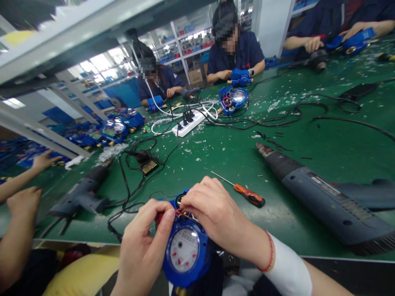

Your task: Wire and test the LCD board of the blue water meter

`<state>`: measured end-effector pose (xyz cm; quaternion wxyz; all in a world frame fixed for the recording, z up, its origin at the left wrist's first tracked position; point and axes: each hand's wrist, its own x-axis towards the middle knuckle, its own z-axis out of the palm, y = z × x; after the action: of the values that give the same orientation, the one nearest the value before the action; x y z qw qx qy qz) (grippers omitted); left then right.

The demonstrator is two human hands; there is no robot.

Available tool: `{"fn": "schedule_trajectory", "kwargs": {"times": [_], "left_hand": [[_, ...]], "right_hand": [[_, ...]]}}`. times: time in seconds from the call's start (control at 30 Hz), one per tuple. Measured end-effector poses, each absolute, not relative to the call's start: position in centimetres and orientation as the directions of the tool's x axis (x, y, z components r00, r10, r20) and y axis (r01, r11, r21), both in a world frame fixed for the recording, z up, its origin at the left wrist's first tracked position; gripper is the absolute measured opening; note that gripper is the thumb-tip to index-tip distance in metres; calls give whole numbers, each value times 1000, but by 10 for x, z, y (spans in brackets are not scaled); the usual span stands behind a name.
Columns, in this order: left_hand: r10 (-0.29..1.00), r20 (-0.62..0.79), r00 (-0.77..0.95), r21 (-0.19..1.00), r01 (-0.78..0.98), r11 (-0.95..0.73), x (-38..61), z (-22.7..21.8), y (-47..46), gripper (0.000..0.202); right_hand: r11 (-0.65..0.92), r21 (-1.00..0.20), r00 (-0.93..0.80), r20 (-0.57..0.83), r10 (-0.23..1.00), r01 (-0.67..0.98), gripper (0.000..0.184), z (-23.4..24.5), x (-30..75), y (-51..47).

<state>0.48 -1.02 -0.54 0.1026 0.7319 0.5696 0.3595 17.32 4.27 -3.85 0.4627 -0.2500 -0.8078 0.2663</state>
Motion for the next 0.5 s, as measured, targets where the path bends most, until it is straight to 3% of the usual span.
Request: {"fn": "schedule_trajectory", "kwargs": {"times": [0.23,0.4,0.5], "left_hand": [[942,319,105,625,724,-292,4,-4,-11,19],[962,250,106,647,721,-248,4,-4,-13,18],[973,210,91,679,702,-212,4,-4,-14,21]], "right_hand": [[387,-921,-590,289,754,43,15,-29,176,51],[166,-985,-612,104,784,46,13,-22,177,53],[124,-991,-602,69,796,50,13,-19,176,51]]}}
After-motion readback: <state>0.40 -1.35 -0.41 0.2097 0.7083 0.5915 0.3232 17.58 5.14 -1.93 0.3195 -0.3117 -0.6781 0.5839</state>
